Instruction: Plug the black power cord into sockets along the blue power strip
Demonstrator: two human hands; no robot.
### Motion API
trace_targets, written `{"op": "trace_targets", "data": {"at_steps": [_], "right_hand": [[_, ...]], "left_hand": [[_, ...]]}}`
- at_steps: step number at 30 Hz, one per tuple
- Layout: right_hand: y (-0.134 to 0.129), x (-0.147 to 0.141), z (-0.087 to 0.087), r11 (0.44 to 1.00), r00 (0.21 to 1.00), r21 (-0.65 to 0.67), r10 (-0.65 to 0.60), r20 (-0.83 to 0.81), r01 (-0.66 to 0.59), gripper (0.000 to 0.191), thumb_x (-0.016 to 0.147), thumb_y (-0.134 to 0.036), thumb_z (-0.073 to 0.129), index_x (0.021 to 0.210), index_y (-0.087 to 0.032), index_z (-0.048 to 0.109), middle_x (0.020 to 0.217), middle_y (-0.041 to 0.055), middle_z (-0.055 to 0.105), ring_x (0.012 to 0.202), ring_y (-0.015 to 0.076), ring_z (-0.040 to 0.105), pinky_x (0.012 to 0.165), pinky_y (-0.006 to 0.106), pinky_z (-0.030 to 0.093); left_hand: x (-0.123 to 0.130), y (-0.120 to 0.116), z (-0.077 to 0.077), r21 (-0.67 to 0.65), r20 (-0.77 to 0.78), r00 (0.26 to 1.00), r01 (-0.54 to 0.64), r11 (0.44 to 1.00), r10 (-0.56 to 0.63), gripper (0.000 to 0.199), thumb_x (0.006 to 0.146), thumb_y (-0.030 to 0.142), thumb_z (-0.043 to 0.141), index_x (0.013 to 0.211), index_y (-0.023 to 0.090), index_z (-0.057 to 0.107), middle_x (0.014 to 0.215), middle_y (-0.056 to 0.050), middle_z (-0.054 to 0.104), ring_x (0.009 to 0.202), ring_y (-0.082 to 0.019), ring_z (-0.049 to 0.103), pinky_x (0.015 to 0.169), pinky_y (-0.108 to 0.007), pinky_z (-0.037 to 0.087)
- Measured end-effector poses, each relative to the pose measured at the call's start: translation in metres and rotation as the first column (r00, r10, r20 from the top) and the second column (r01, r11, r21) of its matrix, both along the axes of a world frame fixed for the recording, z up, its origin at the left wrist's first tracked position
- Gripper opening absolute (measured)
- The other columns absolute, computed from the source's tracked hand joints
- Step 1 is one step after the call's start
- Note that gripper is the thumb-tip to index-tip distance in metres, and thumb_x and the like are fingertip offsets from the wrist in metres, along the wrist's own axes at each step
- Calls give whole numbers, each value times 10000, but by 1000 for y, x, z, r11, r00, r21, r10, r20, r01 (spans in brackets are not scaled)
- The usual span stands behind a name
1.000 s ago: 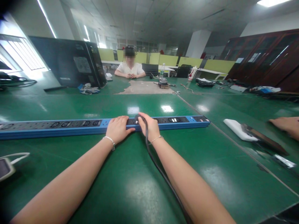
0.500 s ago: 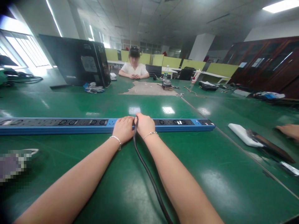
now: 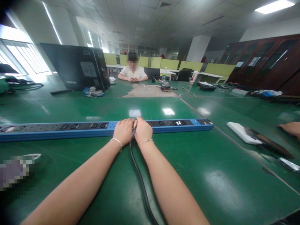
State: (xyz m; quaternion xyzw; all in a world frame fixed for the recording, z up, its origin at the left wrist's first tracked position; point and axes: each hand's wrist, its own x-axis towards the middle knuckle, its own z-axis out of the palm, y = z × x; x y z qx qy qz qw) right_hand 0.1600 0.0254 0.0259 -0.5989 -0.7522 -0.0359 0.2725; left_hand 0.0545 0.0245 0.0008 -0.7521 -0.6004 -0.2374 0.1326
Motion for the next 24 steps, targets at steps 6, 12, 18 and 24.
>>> {"op": "trace_targets", "data": {"at_steps": [6,12,18,24], "right_hand": [[-2,3,-8,994,996,71,73,59,-78,374,924,-225,329,1223,-152,541,1195,77,622,1056,175,587,938,286,410],[-5,16,-14,988,988,68,134,80,-139,424,889,-210,379,1296,-150,481,1245,88,589,1095,180,574,932,291,435],[-3,22,-18,976,977,63,204,61,-208,472,843,-172,412,1311,-130,461,1283,108,556,1122,177,557,947,283,432],[-3,22,-29,964,970,107,237,54,-242,486,844,-166,403,1317,-55,420,1315,165,512,1158,210,523,988,330,400]], "left_hand": [[1,1,-2,5,13,1000,-22,1000,22,374,910,295,312,1192,142,504,1166,-108,616,1107,-225,525,940,-364,352],[1,-1,-2,17,-2,999,39,999,-39,429,865,328,406,1281,224,433,1199,-62,603,1105,-218,523,930,-364,362],[0,0,2,-37,21,999,27,999,-27,400,848,403,442,1214,249,495,1205,-43,606,1121,-221,515,938,-369,372],[1,-2,2,-56,-17,997,75,996,-76,454,841,337,464,1279,222,438,1265,-67,570,1192,-237,467,983,-397,343]]}}
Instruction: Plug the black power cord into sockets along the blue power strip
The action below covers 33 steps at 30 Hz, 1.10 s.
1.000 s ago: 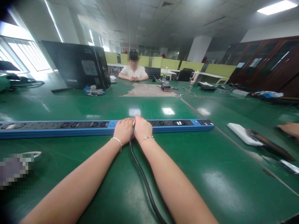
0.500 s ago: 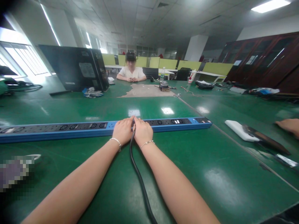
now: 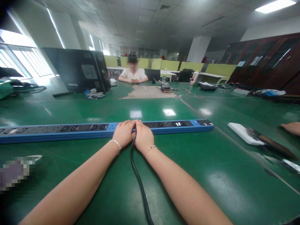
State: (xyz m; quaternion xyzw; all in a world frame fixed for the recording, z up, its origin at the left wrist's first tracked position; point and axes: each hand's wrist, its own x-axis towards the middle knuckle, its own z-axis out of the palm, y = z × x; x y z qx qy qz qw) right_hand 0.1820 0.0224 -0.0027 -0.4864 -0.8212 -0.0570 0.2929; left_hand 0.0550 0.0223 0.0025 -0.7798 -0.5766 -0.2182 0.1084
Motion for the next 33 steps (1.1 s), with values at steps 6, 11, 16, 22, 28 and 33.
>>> {"op": "trace_targets", "data": {"at_steps": [6,11,16,22,28,33], "right_hand": [[3,3,-1,1000,998,-22,12,-64,-13,472,854,-181,381,1306,-53,428,1239,166,574,1069,209,571,944,319,424],[14,9,1,999,993,-46,16,-117,-21,435,870,-197,380,1285,-108,476,1175,118,623,1003,190,599,923,305,428],[18,9,7,995,995,-96,29,-96,-38,396,881,-198,400,1263,-172,499,1217,72,606,1142,179,526,985,320,379],[15,7,12,992,993,-125,-14,-114,0,323,864,-201,436,1163,-195,559,1167,64,631,1038,173,583,935,311,402],[22,9,14,980,992,-195,-55,-115,32,326,850,-253,473,1154,-226,587,1157,47,641,1149,185,522,980,328,373],[28,11,25,967,998,-257,-19,-68,1,270,815,-309,519,1056,-271,635,1036,9,686,949,169,612,832,277,448]], "left_hand": [[4,-2,0,-14,-20,1000,-18,1000,17,474,861,314,418,1316,184,401,1294,-85,550,1222,-243,445,1005,-419,327],[5,-2,0,-17,-9,999,-38,999,38,481,865,323,409,1324,182,400,1279,-82,565,1218,-242,453,1007,-429,331],[4,-3,2,-29,11,999,-51,998,51,472,856,313,421,1317,207,414,1285,-63,564,1214,-233,461,1014,-431,328],[0,-1,3,-38,21,1000,-23,999,24,474,855,355,429,1316,242,423,1310,-32,546,1213,-220,465,1020,-408,330],[1,-1,2,-38,25,999,-31,999,32,478,856,347,428,1324,249,414,1303,-41,551,1226,-218,450,1023,-416,323],[0,0,2,-43,23,998,-49,998,50,494,847,329,432,1333,248,401,1300,-42,554,1217,-223,460,1019,-423,328]]}}
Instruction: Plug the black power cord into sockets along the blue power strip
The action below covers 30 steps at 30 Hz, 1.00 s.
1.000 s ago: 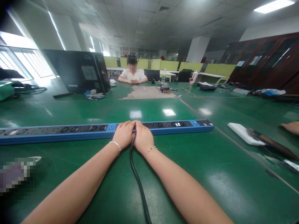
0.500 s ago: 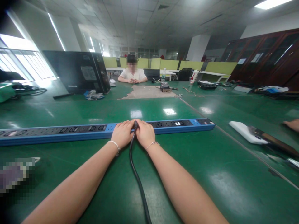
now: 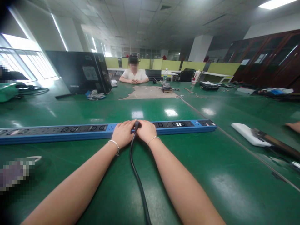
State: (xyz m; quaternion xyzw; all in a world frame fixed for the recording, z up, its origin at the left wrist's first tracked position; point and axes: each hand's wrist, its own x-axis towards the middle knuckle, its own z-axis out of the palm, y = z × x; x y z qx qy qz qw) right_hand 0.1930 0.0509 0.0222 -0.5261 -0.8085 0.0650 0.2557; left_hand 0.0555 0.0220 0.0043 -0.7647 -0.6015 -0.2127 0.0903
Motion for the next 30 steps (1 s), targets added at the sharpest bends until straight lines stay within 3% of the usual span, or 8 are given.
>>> {"op": "trace_targets", "data": {"at_steps": [4,8,22,30], "right_hand": [[-2,0,-3,997,1000,72,1,18,-2,283,807,-350,533,1063,-275,627,1054,17,678,1034,189,579,893,312,413],[-7,-2,-13,992,1000,125,-15,-4,15,377,833,-338,498,1194,-248,556,1172,43,632,1139,191,521,957,352,359],[-7,-3,-15,988,997,143,-46,-67,55,330,838,-360,505,1137,-250,591,1111,25,665,1018,187,586,915,338,372],[-8,-8,-10,984,996,164,-59,-64,69,274,796,-322,539,1054,-256,605,1038,14,684,952,180,608,859,305,398]], "left_hand": [[-1,1,1,3,6,1000,7,1000,-7,474,834,321,459,1305,269,430,1282,-30,567,1193,-214,479,1009,-402,346],[-2,1,4,7,14,1000,7,1000,-7,427,830,306,468,1256,284,472,1256,-20,584,1173,-197,493,1005,-375,353],[1,-1,9,34,37,999,-2,999,1,332,832,311,474,1155,277,539,1147,-6,638,1090,-199,545,940,-347,396],[0,0,7,15,12,1000,-21,1000,21,395,856,302,421,1240,255,500,1196,-27,620,1127,-196,526,975,-353,375]]}}
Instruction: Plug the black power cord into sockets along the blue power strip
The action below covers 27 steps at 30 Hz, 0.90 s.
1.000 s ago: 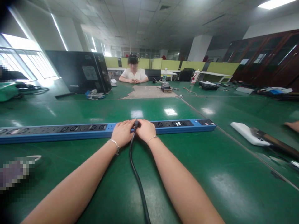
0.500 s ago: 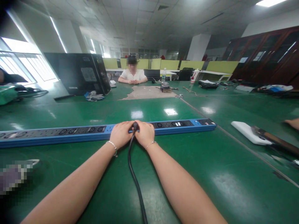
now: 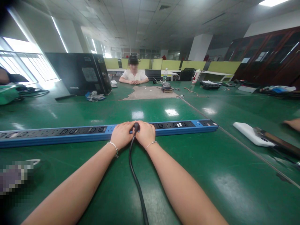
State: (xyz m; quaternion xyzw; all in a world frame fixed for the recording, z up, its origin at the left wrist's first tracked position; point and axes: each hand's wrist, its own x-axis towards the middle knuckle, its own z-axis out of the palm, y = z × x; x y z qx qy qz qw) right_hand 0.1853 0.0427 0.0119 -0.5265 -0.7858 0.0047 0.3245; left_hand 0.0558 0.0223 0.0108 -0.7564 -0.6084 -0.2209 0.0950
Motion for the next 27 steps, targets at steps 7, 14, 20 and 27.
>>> {"op": "trace_targets", "data": {"at_steps": [7,14,20,27], "right_hand": [[-2,-5,0,999,999,-28,-21,34,22,290,838,-346,485,1092,-256,592,1083,21,673,1046,186,578,892,323,378],[-1,-3,-5,999,997,-44,-29,72,33,411,879,-389,423,1250,-235,509,1251,26,590,1199,206,472,981,356,332],[3,1,-6,1000,998,-26,-3,59,5,356,851,-397,465,1177,-293,565,1216,-19,613,1158,204,509,972,357,363],[3,1,-5,1000,999,-8,-4,43,5,295,832,-392,481,1077,-289,610,1099,-4,670,1112,203,545,949,344,387]], "left_hand": [[1,-1,-6,-18,-36,999,-19,1000,19,521,841,304,425,1357,252,377,1303,-31,549,1206,-221,463,1011,-405,337],[1,-1,-7,-11,-17,1000,-22,1000,22,513,845,305,414,1356,260,385,1300,-33,552,1202,-223,462,1017,-418,325],[-2,2,-7,7,-10,1000,-15,1000,15,488,840,331,445,1326,302,427,1275,-17,572,1167,-222,494,985,-405,359],[-3,2,-6,7,-14,1000,-18,1000,18,494,839,355,457,1331,320,421,1257,-22,583,1158,-223,500,976,-396,363]]}}
